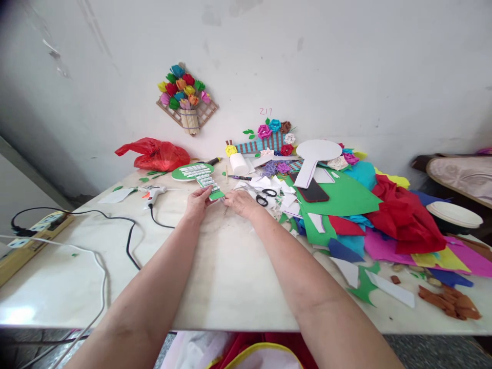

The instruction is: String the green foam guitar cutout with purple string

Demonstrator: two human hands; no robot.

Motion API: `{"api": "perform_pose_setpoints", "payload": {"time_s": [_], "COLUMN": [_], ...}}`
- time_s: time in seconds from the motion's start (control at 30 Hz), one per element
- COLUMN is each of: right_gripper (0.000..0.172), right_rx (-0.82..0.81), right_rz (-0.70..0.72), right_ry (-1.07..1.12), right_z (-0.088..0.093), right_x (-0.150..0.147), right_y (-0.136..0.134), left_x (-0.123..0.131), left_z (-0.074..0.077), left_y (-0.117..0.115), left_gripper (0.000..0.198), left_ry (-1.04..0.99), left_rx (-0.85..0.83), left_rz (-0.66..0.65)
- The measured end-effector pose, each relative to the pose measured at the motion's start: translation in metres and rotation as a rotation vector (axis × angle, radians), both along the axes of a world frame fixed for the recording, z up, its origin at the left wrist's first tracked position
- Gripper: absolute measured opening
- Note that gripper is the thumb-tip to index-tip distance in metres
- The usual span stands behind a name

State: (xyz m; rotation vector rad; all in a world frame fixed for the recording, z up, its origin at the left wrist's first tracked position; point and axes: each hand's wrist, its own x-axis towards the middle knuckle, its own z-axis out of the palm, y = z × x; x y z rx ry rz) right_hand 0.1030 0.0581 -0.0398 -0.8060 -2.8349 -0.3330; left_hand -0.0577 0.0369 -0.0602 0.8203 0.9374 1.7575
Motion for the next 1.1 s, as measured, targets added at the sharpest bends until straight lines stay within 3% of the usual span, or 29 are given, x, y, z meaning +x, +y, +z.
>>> {"api": "perform_pose_setpoints", "payload": {"time_s": [0.23, 0.37, 0.57, 0.9, 1.1], "right_gripper": [0.025, 0.027, 0.025, 0.022, 0.018], "right_rx": [0.02, 0.034, 0.06, 0.041, 0.108], "right_rz": [0.058, 0.018, 0.078, 0.076, 0.072], "right_ry": [-0.098, -0.078, 0.0, -0.16, -0.127], "right_z": [0.001, -0.003, -0.009, 0.016, 0.01], "right_x": [-0.008, -0.014, -0.017, -0.019, -0.023], "right_y": [-0.003, -0.005, -0.008, -0.028, -0.026], "left_x": [-0.001, -0.003, -0.004, -0.004, -0.003], "left_z": [0.001, -0.002, -0.002, -0.001, -0.001], "left_y": [-0.001, 0.001, 0.001, 0.001, 0.0], "left_gripper": [0.028, 0.029, 0.028, 0.027, 0.023], "left_ry": [-0.055, -0.067, -0.093, -0.144, -0.143], "left_rx": [0.016, 0.02, 0.028, 0.039, 0.036], "left_rz": [0.011, 0.015, 0.025, 0.02, 0.02]}}
